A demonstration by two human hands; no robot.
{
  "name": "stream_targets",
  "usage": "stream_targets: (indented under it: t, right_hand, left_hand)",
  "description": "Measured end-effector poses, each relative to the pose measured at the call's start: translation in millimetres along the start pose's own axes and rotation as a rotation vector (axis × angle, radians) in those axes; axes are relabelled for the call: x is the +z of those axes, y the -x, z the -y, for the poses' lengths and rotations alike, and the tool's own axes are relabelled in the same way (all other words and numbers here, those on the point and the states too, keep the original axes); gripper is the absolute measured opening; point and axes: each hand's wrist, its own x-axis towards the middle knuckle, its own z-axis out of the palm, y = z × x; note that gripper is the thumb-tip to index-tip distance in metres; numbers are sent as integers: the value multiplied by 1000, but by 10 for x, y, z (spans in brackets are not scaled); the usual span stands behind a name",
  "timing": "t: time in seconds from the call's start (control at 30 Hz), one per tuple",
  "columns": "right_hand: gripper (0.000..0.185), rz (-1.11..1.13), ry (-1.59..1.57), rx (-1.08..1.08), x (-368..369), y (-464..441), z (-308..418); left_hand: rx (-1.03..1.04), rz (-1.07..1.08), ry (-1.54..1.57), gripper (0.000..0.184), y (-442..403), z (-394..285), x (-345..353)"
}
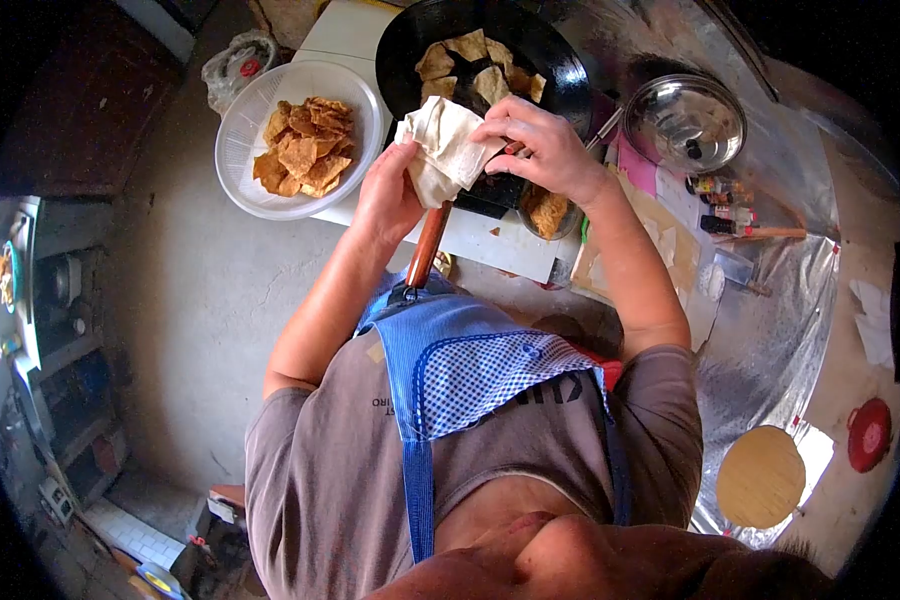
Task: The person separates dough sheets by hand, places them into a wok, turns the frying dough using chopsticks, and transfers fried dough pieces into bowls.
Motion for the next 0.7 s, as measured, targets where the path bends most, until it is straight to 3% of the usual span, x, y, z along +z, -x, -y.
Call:
stream_targets:
  t: [0.1,0.27,0.43,0.7]
  right_hand:
    - [28,-8,57,-7,10,-2,0]
    - [25,56,33,-11,-26,-8,-61]
    - [18,161,-182,76,-79,-30,-97]
    - [13,138,-146,102,-115,-22,-112]
  left_hand:
    - [-11,53,60,38,25,-44,13]
    - [60,166,-166,46,3,-63,-43]
    - [68,177,-227,51,18,-52,-47]
    - [70,168,-324,54,58,-3,24]
